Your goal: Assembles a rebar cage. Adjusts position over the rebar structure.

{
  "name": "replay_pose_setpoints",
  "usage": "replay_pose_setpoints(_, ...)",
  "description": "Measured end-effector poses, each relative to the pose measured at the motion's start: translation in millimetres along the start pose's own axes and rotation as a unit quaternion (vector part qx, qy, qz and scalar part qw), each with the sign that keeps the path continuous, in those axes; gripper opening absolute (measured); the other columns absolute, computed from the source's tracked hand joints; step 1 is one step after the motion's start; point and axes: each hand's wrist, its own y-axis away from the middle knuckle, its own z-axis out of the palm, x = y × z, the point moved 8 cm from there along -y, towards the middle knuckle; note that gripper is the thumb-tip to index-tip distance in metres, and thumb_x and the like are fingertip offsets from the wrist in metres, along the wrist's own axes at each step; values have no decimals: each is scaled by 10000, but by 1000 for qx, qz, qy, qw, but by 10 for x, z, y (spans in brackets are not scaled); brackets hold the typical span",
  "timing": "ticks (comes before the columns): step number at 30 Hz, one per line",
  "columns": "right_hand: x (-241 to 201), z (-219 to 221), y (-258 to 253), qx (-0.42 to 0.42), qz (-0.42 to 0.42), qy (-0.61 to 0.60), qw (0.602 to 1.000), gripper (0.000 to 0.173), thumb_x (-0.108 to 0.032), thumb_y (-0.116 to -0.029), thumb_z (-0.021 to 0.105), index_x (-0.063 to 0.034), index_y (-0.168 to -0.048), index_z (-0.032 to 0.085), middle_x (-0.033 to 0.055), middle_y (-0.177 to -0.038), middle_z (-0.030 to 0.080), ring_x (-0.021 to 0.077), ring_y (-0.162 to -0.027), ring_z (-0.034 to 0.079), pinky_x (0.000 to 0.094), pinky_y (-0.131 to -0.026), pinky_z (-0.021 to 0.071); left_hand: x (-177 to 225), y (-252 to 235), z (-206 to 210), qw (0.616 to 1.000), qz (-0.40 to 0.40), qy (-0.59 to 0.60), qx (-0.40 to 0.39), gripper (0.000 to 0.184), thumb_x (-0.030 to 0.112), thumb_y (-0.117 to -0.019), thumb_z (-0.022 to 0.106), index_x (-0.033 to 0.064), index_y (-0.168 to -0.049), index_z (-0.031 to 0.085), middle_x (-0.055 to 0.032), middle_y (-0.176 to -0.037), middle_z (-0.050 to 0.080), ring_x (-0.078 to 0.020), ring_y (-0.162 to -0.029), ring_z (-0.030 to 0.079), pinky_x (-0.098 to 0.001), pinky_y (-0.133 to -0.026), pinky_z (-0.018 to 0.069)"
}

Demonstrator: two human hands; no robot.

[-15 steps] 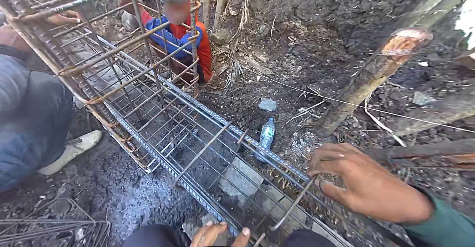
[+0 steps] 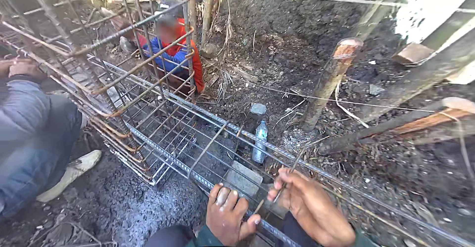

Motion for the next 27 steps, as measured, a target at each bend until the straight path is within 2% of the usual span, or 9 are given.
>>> replay_pose_setpoints(4,-26,56,330,26,29,18,999,96,0,-1037,398,-30,-1122,433,63,-693,619,217,-561,684,385,-591,640,4,-8,53,999,-21,0,34,617,630,-1053,213,229,-691,512,11,-671,500,-191,-760,549,-345,-986,403)
replay_pose_setpoints(11,188,255,509,21,36,39,998,228,84,-962,469,-22,-1150,396,90,-687,654,215,-612,709,350,-630,628,50,-10,75,998,-31,-5,59,616,568,-1073,190,213,-680,505,6,-653,500,-194,-730,547,-353,-965,417)
replay_pose_setpoints(15,270,264,410,-6,27,62,998,280,88,-943,503,-7,-1178,383,105,-805,669,211,-712,724,361,-708,632,44,13,69,998,-34,-8,43,622,569,-1071,156,222,-692,507,4,-683,519,-198,-769,562,-351,-1019,397)
replay_pose_setpoints(17,254,187,383,-23,-7,155,988,310,26,-938,559,22,-1209,411,82,-919,640,152,-818,665,345,-778,576,49,57,88,998,-57,11,20,646,601,-1065,125,229,-758,555,0,-795,579,-190,-933,591,-350,-1137,321)
replay_pose_setpoints(19,236,120,332,-39,-50,276,959,321,-79,-946,609,41,-1206,465,73,-963,593,131,-854,607,339,-790,524,29,99,97,996,-87,31,19,670,626,-1053,120,246,-938,659,-10,-1031,661,-180,-1185,574,-358,-1198,256)
replay_pose_setpoints(20,241,75,280,-48,-70,339,937,364,-155,-952,629,51,-1217,488,102,-994,597,160,-887,609,362,-814,522,15,122,97,993,-107,37,31,671,631,-1053,123,244,-1061,671,-36,-1203,643,-196,-1318,506,-374,-1208,242)
replay_pose_setpoints(22,283,-53,220,-76,-96,464,877,531,-327,-985,632,94,-1290,528,234,-1137,639,320,-1043,649,500,-939,526,-5,224,75,982,-168,52,61,645,653,-1049,168,232,-1317,576,-56,-1519,436,-196,-1521,264,-397,-1245,182)
replay_pose_setpoints(25,220,-258,256,-132,-99,553,817,587,-464,-1062,475,43,-1322,616,267,-1278,638,403,-1191,630,602,-1039,483,-46,532,54,946,-276,119,120,697,676,-1019,347,159,-1484,404,-57,-1652,234,-120,-1576,71,-356,-1275,109)
replay_pose_setpoints(27,103,-580,174,-124,-71,563,814,589,-487,-1084,368,-26,-1325,645,196,-1260,686,333,-1182,662,568,-1042,503,3,821,100,906,-343,200,144,742,630,-1035,394,27,-1468,378,-156,-1638,265,-118,-1561,161,-315,-1260,175)
